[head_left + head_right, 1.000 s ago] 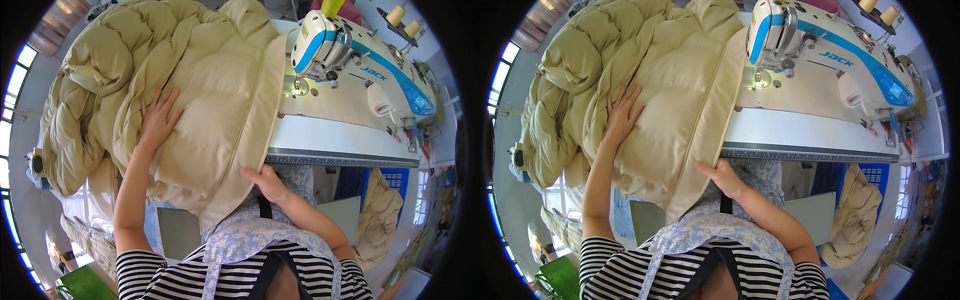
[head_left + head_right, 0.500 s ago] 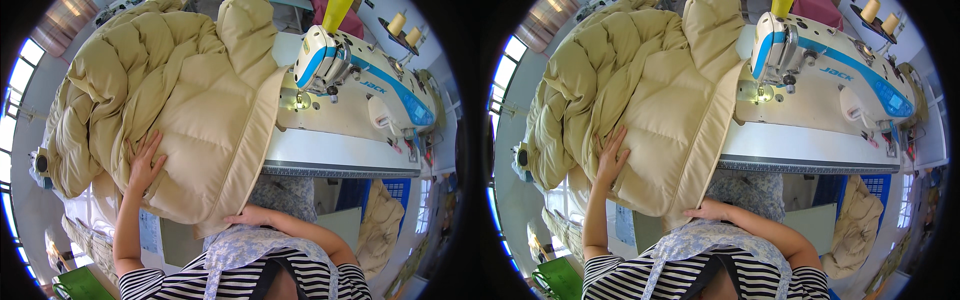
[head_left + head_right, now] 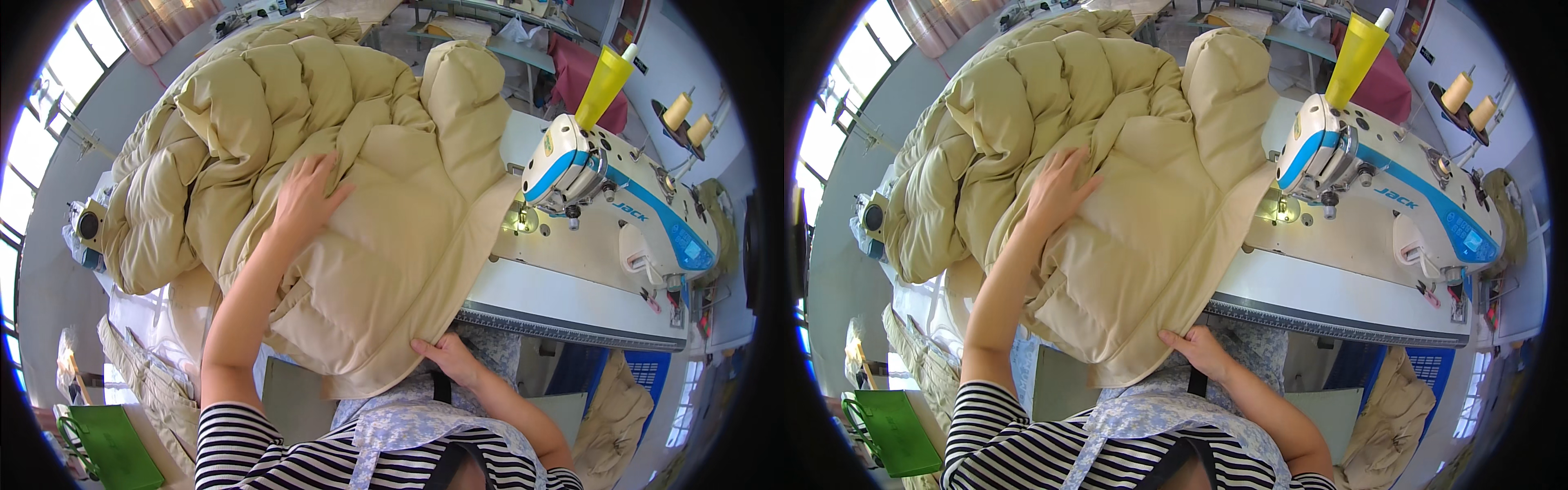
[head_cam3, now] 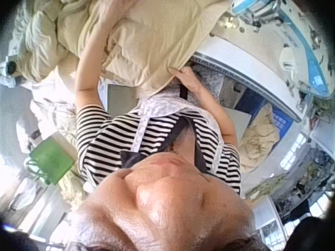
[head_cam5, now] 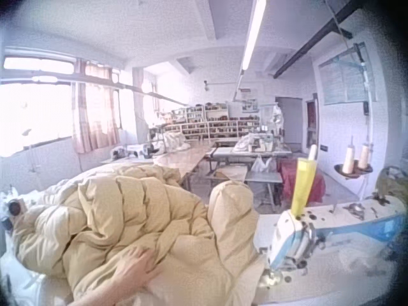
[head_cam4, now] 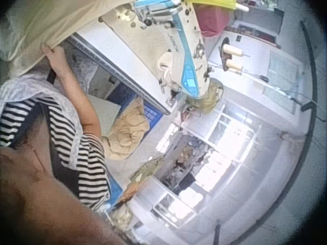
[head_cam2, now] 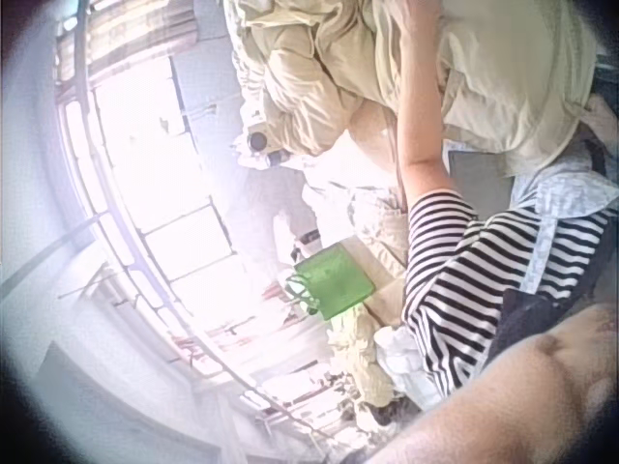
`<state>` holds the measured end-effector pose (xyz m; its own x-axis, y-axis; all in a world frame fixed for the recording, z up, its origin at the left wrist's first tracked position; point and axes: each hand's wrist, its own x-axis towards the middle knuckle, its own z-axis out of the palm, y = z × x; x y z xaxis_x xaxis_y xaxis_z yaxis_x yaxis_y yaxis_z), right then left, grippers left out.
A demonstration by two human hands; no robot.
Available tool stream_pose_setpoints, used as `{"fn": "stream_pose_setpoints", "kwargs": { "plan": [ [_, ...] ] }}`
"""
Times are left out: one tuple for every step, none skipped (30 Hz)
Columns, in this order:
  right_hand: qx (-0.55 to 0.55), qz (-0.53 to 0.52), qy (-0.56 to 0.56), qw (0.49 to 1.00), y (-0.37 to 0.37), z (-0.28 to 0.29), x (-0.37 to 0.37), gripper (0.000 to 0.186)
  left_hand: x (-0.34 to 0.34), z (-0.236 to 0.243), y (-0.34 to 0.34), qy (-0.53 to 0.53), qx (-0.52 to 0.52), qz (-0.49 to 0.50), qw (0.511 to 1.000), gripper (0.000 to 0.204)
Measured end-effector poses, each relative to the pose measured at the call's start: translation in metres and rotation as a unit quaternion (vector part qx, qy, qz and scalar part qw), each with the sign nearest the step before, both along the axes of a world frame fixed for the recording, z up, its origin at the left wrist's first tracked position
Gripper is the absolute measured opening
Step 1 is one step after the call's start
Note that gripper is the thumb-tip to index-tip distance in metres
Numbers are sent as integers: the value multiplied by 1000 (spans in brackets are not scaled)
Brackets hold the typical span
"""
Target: The person sews a beige quilted fabric using a sewing machine. They guide the fabric under the needle, adjust its position, and continue stitching along seams. The person occasionally lifts and repositions the fabric to align edges before resuming sewing.
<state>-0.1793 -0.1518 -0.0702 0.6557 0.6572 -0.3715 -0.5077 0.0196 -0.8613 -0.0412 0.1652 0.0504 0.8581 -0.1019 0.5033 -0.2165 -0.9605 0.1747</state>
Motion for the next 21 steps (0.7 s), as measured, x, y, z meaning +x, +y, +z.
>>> {"fn": "stream_pose_setpoints", "kwargs": {
  "plan": [
    [-12,17,10,1000,-3,-3,-4,35,16,-3,4,58,56,56,995,67],
    [14,16,5,1000,-5,-7,-9,35,29,-9,7,91,87,98,987,64],
    [-1,20,7,1000,-8,-12,-13,36,41,-15,12,125,116,134,976,61],
    [5,21,2,1000,-10,-17,-18,36,52,-19,18,133,63,153,977,57],
    [10,19,0,1000,-12,-23,-23,37,60,-21,25,164,13,172,971,52],
    [5,11,0,1000,-14,-29,-27,38,65,-23,32,199,-37,189,961,48],
    [3,3,-2,1000,-16,-36,-30,37,67,-23,38,223,-137,154,953,44],
    [-13,2,-1,1000,-18,-42,-33,37,66,-20,45,247,-237,120,932,41],
    [-40,-2,2,999,-19,-47,-35,37,63,-16,51,274,-336,99,896,37],
    [-20,-17,-23,999,-19,-52,-37,36,57,-10,57,279,-412,60,865,35],
    [-29,-16,-29,999,-20,-56,-38,36,50,-3,61,288,-491,44,821,32],
    [-38,-14,-36,999,-20,-59,-38,36,42,4,64,277,-521,15,808,30],
    [-46,-10,-43,998,-20,-60,-38,36,32,11,67,266,-561,-29,783,27],
    [-44,-6,-43,998,-21,-61,-37,38,24,18,68,237,-537,-18,809,27],
    [-65,4,-38,997,-22,-58,-36,39,14,25,71,213,-522,-36,826,27],
    [-77,17,-33,996,-23,-54,-34,40,6,30,73,186,-508,-61,839,27],
    [-93,34,-14,995,-26,-47,-32,41,-2,33,76,188,-497,-48,846,27],
    [-70,32,-6,997,-30,-38,-31,38,-11,36,81,185,-489,-40,851,28],
    [-118,27,-63,991,-34,-26,-29,36,-20,36,86,176,-483,-70,855,29],
    [-164,40,-102,980,-40,-12,-26,34,-27,36,91,173,-430,-25,886,30],
    [-233,45,-120,964,-46,3,-22,32,-33,36,97,165,-377,-18,911,31]
  ]
}}
